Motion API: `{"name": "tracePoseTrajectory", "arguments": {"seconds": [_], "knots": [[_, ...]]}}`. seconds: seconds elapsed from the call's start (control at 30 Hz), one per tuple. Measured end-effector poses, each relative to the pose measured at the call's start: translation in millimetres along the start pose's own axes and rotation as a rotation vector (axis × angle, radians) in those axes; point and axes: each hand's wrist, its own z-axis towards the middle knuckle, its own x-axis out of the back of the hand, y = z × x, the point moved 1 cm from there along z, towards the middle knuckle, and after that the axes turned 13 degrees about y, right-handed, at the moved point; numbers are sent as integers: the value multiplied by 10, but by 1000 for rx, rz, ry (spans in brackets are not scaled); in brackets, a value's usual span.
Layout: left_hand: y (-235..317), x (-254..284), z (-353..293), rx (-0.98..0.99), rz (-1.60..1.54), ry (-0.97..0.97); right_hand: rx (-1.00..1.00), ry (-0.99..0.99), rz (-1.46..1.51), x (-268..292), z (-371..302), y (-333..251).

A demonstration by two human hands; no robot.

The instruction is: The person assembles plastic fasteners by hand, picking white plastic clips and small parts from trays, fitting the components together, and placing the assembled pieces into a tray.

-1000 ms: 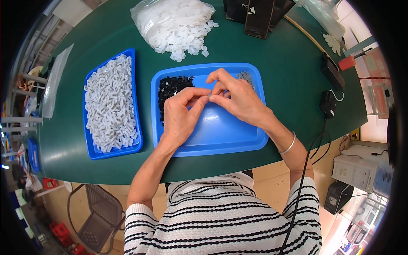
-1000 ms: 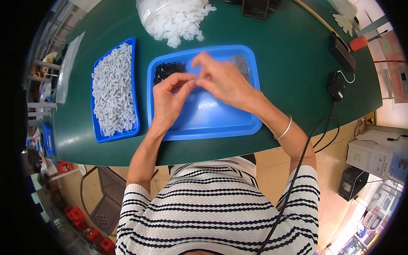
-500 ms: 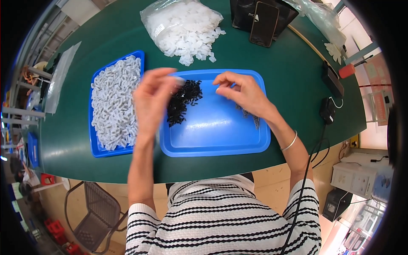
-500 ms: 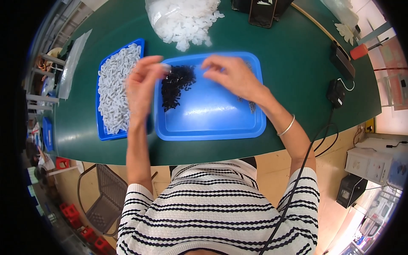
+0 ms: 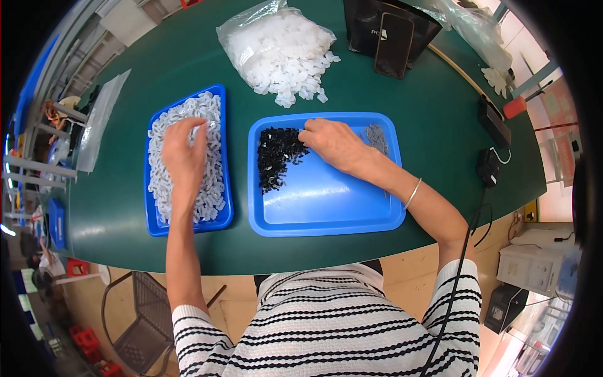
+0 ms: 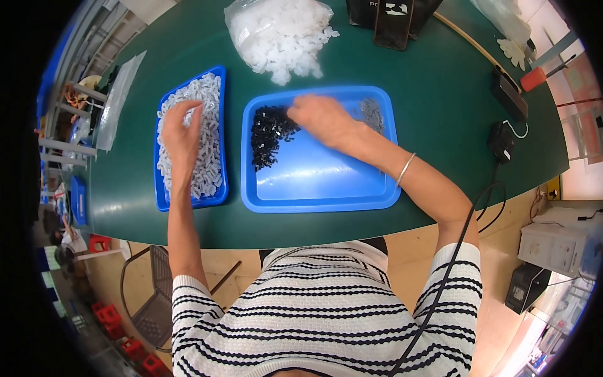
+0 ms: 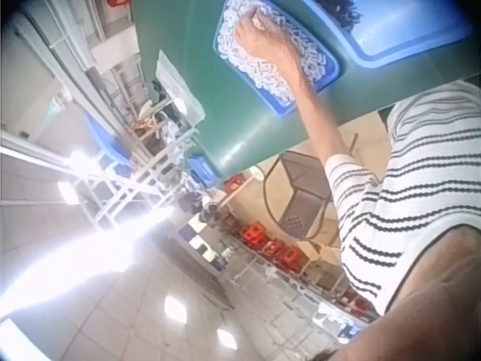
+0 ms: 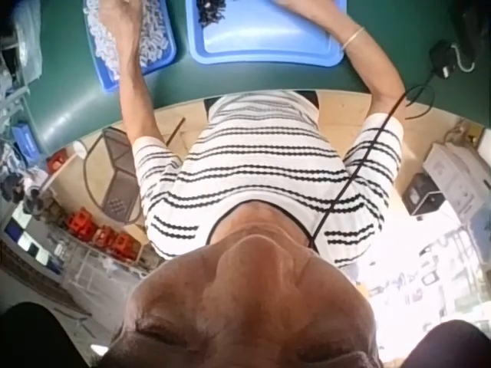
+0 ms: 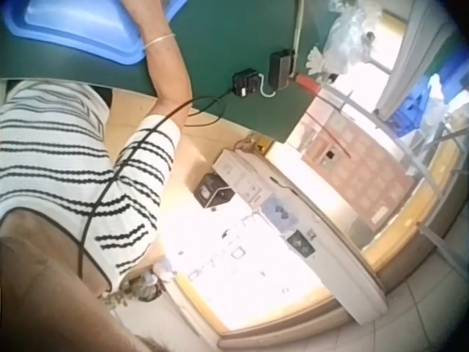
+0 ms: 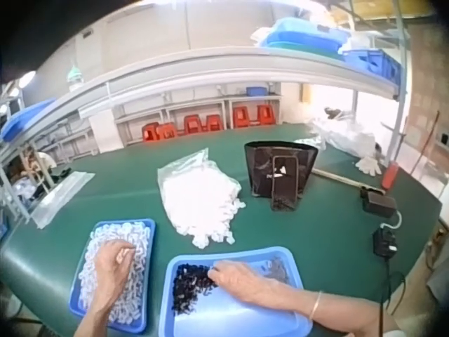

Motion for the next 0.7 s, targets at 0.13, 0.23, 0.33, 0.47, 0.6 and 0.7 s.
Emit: {"name": "tracePoseTrajectory", "arguments": {"seconds": [0.13,0.23,0.33,0.47,0.6,0.7], "knots": [[336,-686,81,78,-203,-306,12,2,49,-49,38,-41],[452,-1108,96,23,-143,-429,-7,31,59,-9,-62,4],[481,-1301,107,-18,-60,-476,-142,11,95,161,-147,47],[485,-1327,123,-86,5,-463,-664,-18,644,387,-232,74],[587,-1128,110,69,-97,-453,-848,71,1023,403,-327,150],[670,-924,-119,649,-687,-521,-890,64,1066,452,-302,79]]}}
